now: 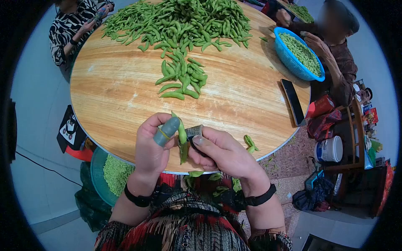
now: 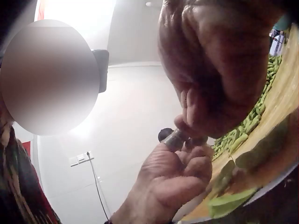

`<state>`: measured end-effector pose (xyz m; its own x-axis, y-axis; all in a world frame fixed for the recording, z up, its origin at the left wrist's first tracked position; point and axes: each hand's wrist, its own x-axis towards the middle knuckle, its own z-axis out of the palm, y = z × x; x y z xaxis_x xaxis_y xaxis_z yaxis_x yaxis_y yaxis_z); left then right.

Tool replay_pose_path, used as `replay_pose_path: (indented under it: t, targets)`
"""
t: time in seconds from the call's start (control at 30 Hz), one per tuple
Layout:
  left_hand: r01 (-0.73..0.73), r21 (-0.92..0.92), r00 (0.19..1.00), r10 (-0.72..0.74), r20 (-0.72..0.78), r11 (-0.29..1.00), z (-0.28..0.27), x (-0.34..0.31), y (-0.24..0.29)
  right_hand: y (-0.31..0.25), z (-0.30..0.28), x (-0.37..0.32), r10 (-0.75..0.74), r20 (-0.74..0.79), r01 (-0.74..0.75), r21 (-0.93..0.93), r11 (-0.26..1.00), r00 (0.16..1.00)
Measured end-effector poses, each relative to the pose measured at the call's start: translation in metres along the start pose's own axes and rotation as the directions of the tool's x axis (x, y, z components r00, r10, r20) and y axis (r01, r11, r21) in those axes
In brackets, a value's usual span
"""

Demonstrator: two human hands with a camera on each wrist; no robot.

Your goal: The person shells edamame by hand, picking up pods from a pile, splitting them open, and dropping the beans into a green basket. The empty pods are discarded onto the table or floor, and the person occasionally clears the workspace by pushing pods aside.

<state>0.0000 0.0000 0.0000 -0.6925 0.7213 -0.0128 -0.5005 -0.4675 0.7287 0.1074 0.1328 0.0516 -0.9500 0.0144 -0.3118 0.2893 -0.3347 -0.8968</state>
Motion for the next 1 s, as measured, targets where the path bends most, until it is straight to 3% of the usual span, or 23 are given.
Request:
replay_pose_path:
  t: [0.07, 0.2, 0.27, 0.4, 0.47, 0.5, 0.53, 0.57, 0.6, 0.67, 0.7, 0.73, 0.77, 0.8, 0.83, 0.87, 0.9, 0.93, 1.0]
  targets:
    - [-0.065, 0.3, 0.987, 0.105, -0.122, 0.952, 0.007, -0.002, 0.002, 0.002, 0.0, 0.002, 0.005, -0.004, -0.005, 0.01, 1.0, 1.0]
    - [0.021, 0.286, 0.993, 0.013, -0.118, 0.958, 0.012, -0.007, 0.004, 0.006, 0.004, 0.0, 0.024, -0.062, -0.02, 0.069, 0.997, 0.998]
    - [0.122, -0.001, 0.992, -0.122, 0.008, 0.993, 0.011, -0.009, 0.008, 0.006, 0.008, 0.001, 0.067, -0.132, -0.051, 0.115, 0.992, 0.989]
    - [0.16, -0.092, 0.987, -0.157, 0.048, 0.983, 0.004, -0.008, 0.002, 0.011, 0.006, 0.005, 0.072, -0.086, -0.055, 0.181, 0.982, 0.994]
    - [0.075, 0.127, 0.997, -0.07, -0.042, 0.989, 0.007, -0.009, 0.0, 0.015, 0.003, 0.008, -0.002, -0.145, 0.001, -0.006, 1.0, 0.989]
    - [0.074, 0.128, 0.997, -0.069, -0.041, 0.989, 0.009, -0.008, -0.004, 0.02, 0.002, 0.013, -0.003, -0.145, 0.002, -0.007, 1.0, 0.989]
    - [-0.065, 0.435, 0.995, 0.093, -0.043, 0.898, 0.009, -0.006, -0.01, 0.027, 0.001, 0.02, -0.196, -0.213, 0.136, -0.267, 0.954, 0.957]
    - [-0.181, 0.695, 0.969, 0.246, 0.007, 0.696, 0.009, -0.005, -0.013, 0.03, 0.002, 0.024, -0.393, -0.227, 0.232, -0.516, 0.825, 0.891]
    - [-0.182, 0.696, 0.969, 0.246, 0.007, 0.695, 0.009, -0.006, -0.012, 0.025, 0.003, 0.026, -0.394, -0.227, 0.233, -0.515, 0.825, 0.891]
    - [-0.074, 0.493, 0.973, 0.171, -0.155, 0.867, 0.01, -0.007, -0.009, 0.008, 0.005, 0.032, 0.01, -0.277, -0.035, -0.088, 0.995, 0.961]
    - [-0.075, 0.493, 0.973, 0.172, -0.155, 0.867, 0.008, -0.007, -0.004, 0.006, 0.003, 0.038, 0.009, -0.277, -0.035, -0.088, 0.995, 0.961]
    - [-0.036, 0.306, 0.977, 0.098, -0.189, 0.951, 0.003, -0.006, 0.003, 0.005, 0.0, 0.046, -0.019, -0.206, -0.03, -0.234, 0.972, 0.978]
    - [0.002, 0.105, 0.978, 0.02, -0.208, 0.995, -0.001, -0.006, 0.009, 0.004, -0.005, 0.055, -0.037, -0.13, -0.015, -0.376, 0.927, 0.991]
    - [-0.028, 0.041, 0.97, 0.037, -0.242, 0.999, -0.005, -0.005, 0.011, 0.003, -0.014, 0.068, -0.121, -0.048, 0.071, -0.574, 0.816, 0.992]
    - [-0.029, 0.042, 0.97, 0.038, -0.242, 0.999, -0.01, -0.004, 0.016, 0.0, -0.016, 0.078, -0.122, -0.048, 0.073, -0.574, 0.816, 0.991]
    - [-0.05, -0.059, 0.968, 0.034, -0.248, 0.997, -0.016, -0.004, 0.02, -0.001, -0.015, 0.088, -0.384, -0.072, 0.158, -0.831, 0.534, 0.921]
    - [-0.071, -0.162, 0.967, 0.028, -0.253, 0.984, -0.02, -0.004, 0.022, -0.004, -0.01, 0.094, -0.61, 0.003, 0.135, -0.976, 0.171, 0.792]
    - [-0.097, -0.145, 0.964, 0.056, -0.259, 0.985, -0.021, -0.004, 0.023, -0.013, -0.004, 0.093, -0.432, -0.075, -0.021, -0.992, 0.128, 0.899]
    - [-0.105, -0.137, 0.957, 0.062, -0.283, 0.985, -0.021, -0.004, 0.027, -0.012, 0.003, 0.086, -0.372, -0.076, -0.063, -0.997, 0.046, 0.925]
